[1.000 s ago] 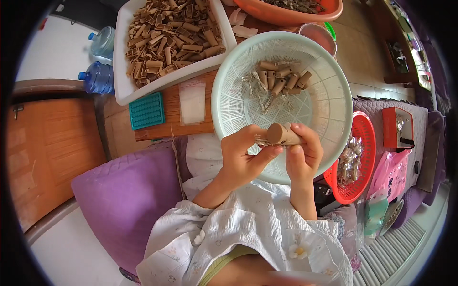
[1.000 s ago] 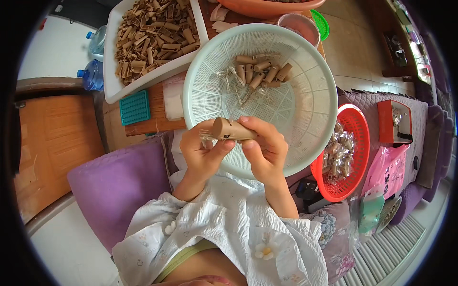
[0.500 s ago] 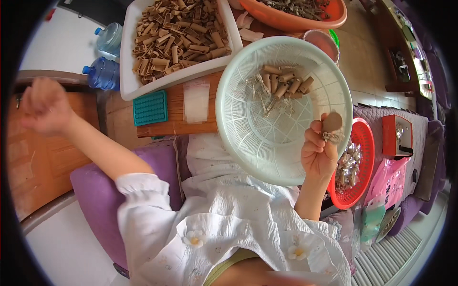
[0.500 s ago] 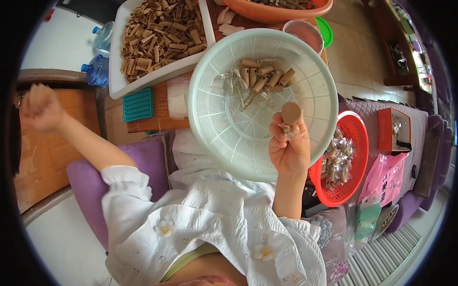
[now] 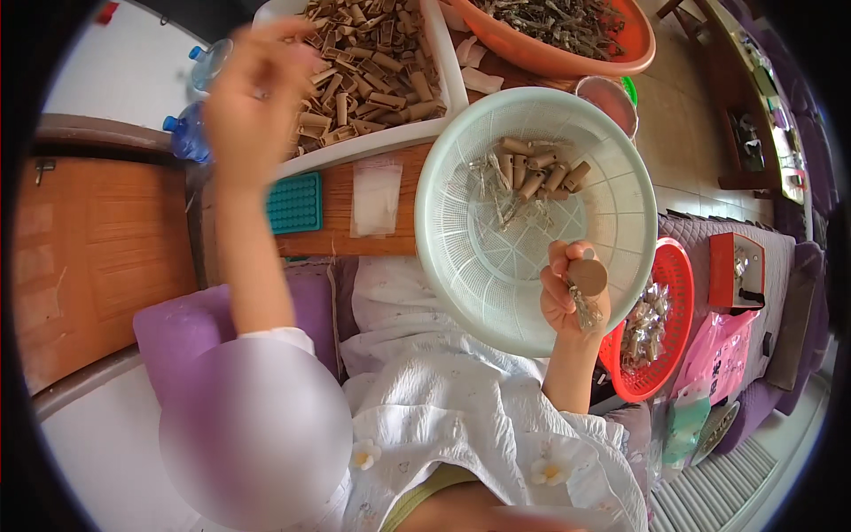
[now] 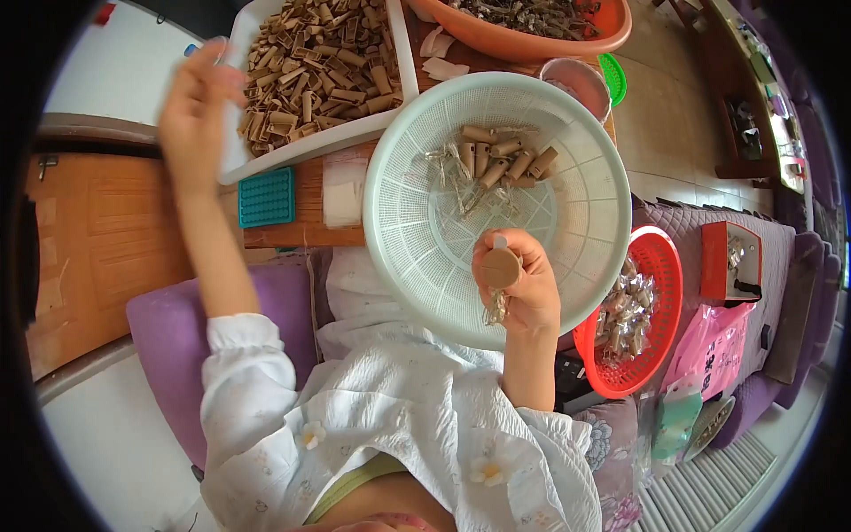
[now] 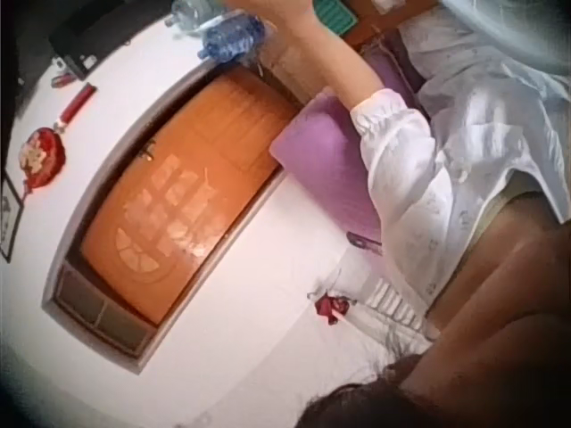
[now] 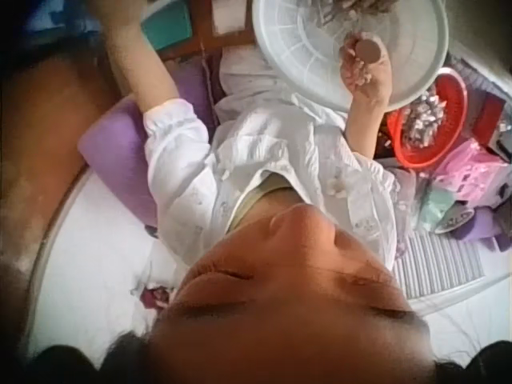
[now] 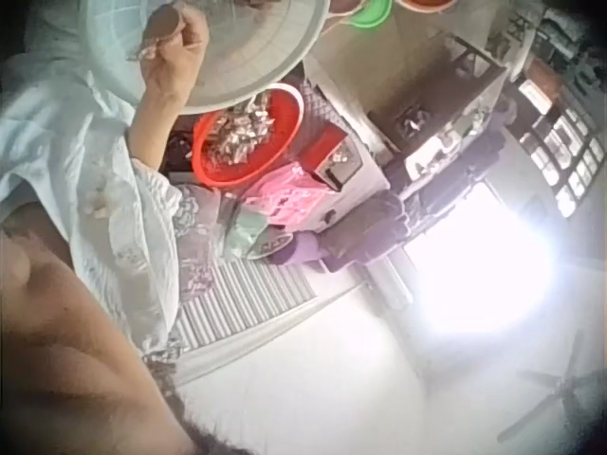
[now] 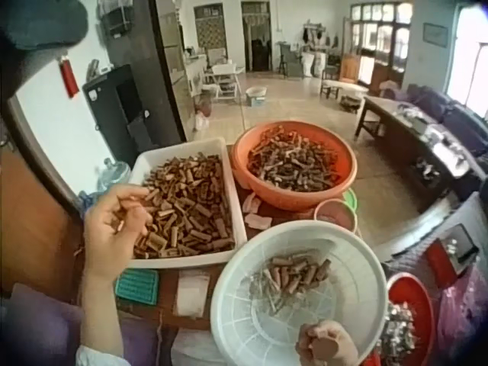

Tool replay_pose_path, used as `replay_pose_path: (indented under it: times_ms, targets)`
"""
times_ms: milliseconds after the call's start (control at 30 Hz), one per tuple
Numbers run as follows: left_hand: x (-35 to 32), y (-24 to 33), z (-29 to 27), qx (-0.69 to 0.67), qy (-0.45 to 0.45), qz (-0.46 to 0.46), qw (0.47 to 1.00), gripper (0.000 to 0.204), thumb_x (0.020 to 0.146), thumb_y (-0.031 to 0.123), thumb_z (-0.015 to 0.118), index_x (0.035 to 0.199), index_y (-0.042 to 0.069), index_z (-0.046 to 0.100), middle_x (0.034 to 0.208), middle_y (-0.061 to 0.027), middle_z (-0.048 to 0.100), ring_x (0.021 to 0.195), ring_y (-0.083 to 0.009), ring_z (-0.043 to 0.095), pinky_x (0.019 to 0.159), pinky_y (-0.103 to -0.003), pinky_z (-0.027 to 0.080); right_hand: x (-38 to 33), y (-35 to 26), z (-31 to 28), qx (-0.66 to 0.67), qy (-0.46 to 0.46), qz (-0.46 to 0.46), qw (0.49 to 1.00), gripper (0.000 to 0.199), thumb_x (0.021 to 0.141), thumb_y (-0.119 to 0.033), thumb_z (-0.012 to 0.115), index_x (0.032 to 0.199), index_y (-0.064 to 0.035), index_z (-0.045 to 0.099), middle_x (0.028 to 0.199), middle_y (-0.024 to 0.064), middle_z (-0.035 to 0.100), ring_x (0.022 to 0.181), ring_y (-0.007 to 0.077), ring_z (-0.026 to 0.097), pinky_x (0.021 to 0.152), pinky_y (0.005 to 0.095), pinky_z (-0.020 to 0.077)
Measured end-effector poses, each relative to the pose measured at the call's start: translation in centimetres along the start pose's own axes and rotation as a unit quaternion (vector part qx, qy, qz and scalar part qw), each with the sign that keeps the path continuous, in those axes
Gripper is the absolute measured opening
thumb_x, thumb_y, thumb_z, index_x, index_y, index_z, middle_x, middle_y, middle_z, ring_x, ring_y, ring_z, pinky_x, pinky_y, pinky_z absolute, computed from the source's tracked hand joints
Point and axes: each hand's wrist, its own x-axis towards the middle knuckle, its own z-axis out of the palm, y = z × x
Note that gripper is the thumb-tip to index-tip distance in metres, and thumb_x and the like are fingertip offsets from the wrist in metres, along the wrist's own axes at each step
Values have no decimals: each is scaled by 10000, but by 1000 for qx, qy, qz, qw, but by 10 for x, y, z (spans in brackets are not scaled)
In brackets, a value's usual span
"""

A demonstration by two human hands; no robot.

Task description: The person packages small brown cylinders into plastic bags by hand.

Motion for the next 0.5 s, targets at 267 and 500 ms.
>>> replay_pose_path:
  times_ms: [267, 500]
  targets:
    - [-118, -39, 74, 98, 98, -239, 961, 280, 703, 276, 645, 838, 54, 541, 685, -69, 543, 591, -175, 524, 533, -280, 422, -17, -4, -1, 68, 60, -17, 996, 343, 796, -78, 567, 1098, 29, 444, 955, 152, 517, 667, 145, 511, 504, 182, 465]
    - [-186, -98, 99, 302, 1, -278, 912, 459, 671, 230, 639, 1062, 57, 469, 986, -123, 509, 888, -301, 504, 745, -393, 416, -19, -7, -15, 100, 96, -27, 990, 342, 822, -54, 520, 1129, 38, 400, 1025, 166, 500, 722, 134, 498, 595, 191, 491]
